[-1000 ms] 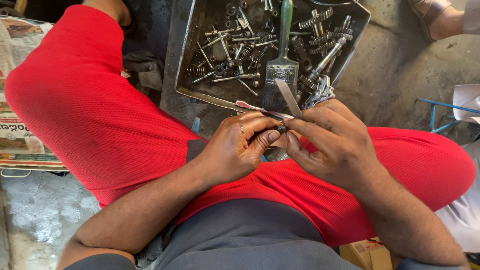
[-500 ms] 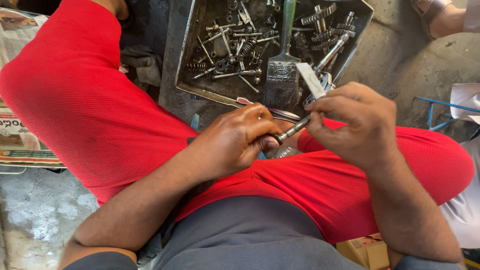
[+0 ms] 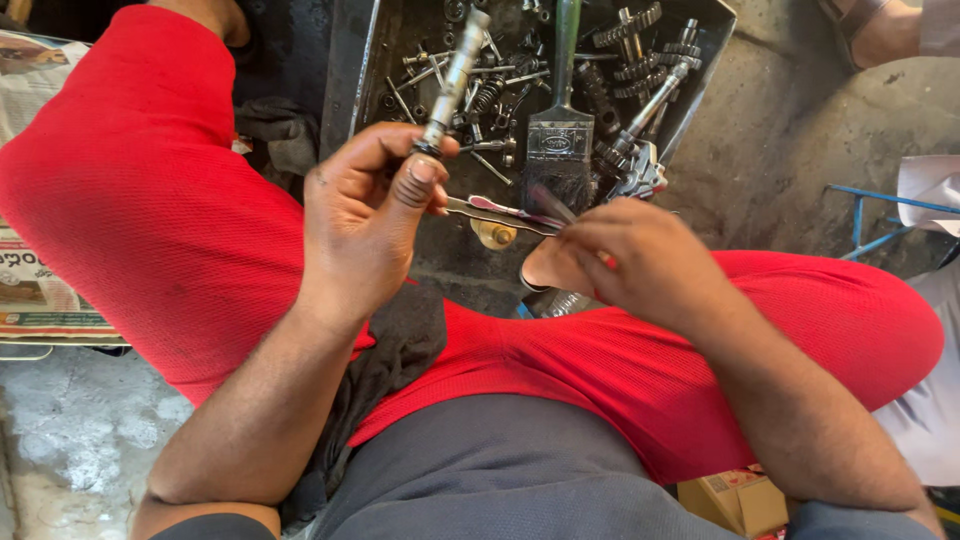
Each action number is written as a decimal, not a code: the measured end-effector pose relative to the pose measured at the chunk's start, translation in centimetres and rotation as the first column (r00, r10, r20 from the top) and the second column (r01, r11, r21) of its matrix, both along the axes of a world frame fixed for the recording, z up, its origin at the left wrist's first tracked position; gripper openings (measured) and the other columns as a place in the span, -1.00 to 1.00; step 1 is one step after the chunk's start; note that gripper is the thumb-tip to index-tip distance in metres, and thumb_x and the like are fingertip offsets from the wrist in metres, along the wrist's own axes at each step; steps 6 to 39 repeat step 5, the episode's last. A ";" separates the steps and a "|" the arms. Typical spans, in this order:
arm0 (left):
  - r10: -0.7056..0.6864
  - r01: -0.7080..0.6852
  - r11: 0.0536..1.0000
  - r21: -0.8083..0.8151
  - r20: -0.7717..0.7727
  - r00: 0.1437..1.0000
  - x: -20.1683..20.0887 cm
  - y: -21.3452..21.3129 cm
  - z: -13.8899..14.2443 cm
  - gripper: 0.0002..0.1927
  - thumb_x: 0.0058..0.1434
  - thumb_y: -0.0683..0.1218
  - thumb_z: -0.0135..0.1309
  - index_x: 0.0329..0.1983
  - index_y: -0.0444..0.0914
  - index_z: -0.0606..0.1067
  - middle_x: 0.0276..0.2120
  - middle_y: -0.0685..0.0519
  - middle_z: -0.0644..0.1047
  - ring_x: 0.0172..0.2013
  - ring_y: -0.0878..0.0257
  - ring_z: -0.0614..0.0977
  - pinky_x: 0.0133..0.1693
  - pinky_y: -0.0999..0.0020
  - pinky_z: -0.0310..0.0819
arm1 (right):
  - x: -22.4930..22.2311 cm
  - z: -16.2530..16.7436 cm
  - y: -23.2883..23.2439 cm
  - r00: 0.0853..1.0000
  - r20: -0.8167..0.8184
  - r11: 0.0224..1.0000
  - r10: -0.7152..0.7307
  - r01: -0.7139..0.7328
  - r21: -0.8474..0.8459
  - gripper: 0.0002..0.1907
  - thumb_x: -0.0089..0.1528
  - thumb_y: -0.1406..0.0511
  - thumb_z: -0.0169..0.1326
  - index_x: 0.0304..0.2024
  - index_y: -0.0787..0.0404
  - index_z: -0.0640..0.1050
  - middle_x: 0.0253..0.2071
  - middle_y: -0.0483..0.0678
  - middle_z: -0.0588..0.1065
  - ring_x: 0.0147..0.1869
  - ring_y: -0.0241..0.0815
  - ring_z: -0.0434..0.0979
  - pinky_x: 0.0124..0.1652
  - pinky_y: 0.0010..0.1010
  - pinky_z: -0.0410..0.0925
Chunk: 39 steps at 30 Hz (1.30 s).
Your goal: The person sits cross-legged and scrubs various small mechanical parts, including gears, springs, and a camshaft, using a wire brush. They pick up each part from a metal tray, scrub it thoroughly, and place it back into the tray.
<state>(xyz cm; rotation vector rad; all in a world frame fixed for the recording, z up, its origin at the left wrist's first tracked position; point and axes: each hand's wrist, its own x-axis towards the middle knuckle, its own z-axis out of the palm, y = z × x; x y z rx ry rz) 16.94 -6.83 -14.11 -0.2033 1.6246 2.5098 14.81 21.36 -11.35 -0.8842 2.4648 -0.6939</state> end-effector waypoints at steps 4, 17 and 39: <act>0.023 -0.023 0.999 0.027 0.018 1.000 0.4 -0.1 -0.7 -0.79 0.50 -0.13 0.10 0.08 -0.37 0.51 -0.08 0.02 0.59 -0.21 0.41 0.56 -0.11 0.51 0.55 | -1.8 0.0 3.3 0.942 -0.087 0.931 -0.323 0.333 0.146 -0.81 0.39 0.33 0.09 -0.02 0.22 0.66 -0.03 0.07 0.62 0.04 -0.08 0.63 0.07 -0.30 0.47; -0.009 0.009 1.000 0.013 0.021 1.000 0.5 -0.2 -0.8 -0.78 0.52 -0.13 0.09 0.10 -0.37 0.52 -0.10 0.02 0.57 -0.20 0.40 0.56 -0.10 0.51 0.55 | -2.4 0.0 4.2 0.912 -0.114 0.896 -0.394 0.409 0.175 -0.81 0.44 0.33 0.06 0.04 0.22 0.64 0.04 0.10 0.61 0.11 -0.09 0.63 0.13 -0.31 0.46; -0.009 0.009 1.000 0.013 0.021 1.000 0.5 -0.2 -0.8 -0.78 0.52 -0.13 0.09 0.10 -0.37 0.52 -0.10 0.02 0.57 -0.20 0.40 0.56 -0.10 0.51 0.55 | -2.4 0.0 4.2 0.912 -0.114 0.896 -0.394 0.409 0.175 -0.81 0.44 0.33 0.06 0.04 0.22 0.64 0.04 0.10 0.61 0.11 -0.09 0.63 0.13 -0.31 0.46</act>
